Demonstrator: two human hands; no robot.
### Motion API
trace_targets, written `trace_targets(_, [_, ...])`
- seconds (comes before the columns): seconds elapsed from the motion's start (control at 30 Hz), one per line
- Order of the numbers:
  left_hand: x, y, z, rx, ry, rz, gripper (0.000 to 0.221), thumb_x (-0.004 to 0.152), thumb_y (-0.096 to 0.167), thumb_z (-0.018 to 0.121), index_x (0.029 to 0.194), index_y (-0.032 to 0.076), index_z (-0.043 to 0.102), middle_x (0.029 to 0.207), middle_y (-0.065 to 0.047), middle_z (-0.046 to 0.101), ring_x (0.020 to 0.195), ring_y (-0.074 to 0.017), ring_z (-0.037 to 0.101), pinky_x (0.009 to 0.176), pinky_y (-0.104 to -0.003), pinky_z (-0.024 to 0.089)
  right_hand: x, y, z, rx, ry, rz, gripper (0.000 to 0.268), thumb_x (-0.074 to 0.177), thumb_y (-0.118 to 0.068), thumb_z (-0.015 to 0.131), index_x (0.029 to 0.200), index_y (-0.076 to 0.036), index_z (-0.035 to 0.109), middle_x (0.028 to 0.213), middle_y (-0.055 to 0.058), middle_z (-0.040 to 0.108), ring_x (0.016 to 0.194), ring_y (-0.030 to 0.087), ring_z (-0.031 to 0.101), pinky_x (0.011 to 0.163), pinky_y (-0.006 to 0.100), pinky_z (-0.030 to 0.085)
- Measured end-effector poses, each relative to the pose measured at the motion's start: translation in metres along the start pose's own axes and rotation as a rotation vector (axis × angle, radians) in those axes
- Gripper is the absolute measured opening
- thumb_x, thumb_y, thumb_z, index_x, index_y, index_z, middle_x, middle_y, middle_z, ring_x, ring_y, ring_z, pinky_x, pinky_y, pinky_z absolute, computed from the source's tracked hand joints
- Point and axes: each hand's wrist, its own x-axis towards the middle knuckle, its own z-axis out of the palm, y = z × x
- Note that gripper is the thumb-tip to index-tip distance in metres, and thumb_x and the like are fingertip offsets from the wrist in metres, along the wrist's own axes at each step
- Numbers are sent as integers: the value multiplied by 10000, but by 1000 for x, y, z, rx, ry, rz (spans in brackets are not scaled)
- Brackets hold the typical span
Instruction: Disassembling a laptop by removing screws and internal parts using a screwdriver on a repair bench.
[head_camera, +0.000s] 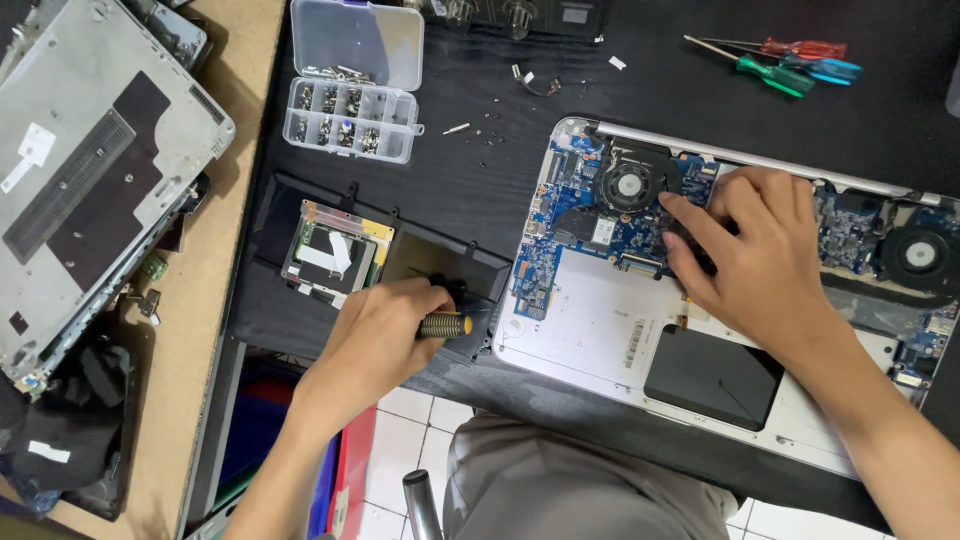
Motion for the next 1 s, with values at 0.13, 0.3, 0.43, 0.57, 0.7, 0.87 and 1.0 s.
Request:
trace_targets(0.13, [1,-1,-1,-18,-10,-12,253,751,57,793,972,114,683,887,-31,703,773,-307,679,637,-453,504,1,0,-1,-7,-3,-1,255,1019,-199,750,1244,-83,773,934,103,516,1001,325,525,834,449,389])
trace_targets(0.3, [4,-6,-9,-320,204,164,224,791,-32,750,977,84,704,889,-41,709,752,-210,699,717,-327,507,1,-1,-1,4,4,0,248,1015,-191,753,1235,-78,771,934,105,516,1005,330,531,826,448,383])
trace_targets(0.43, [7,2,-17,-741,316,104,72,911,19,733,918,88,713,882,17,735,837,-69,655,806,-217,506,1,-1,-1,1,-3,2,261,1010,-192,762,1245,-79,770,936,105,516,1013,332,533,833,452,386])
trace_targets(0.57, [11,10,-16,-1209,336,149,89,895,-16,716,901,49,656,854,-122,722,808,-170,699,771,-265,551,5,-2,-6,40,12,1,236,1010,-153,768,1232,-73,777,929,104,497,1021,342,532,834,466,393])
trace_targets(0.7, [20,27,-24,-1381,223,328,194,897,-29,722,1015,71,605,904,-119,734,833,-173,734,792,-267,592,20,-16,-27,231,72,-33,213,997,-50,742,1209,-29,735,889,106,503,1036,376,570,891,490,393])
trace_targets(0.87, [28,61,-31,-1408,219,456,287,882,-40,779,1065,53,578,943,-139,743,881,-193,756,697,-216,543,43,-51,-55,614,48,-12,156,924,-44,696,1068,0,737,848,86,482,962,338,532,890,459,504])
trace_targets(1.0, [28,86,-36,-1262,272,473,315,889,-7,792,1083,83,561,954,-113,779,547,7,449,498,-158,309,56,-70,-76,1015,-129,119,247,993,-201,579,1147,-76,727,823,43,503,910,268,552,893,409,458])
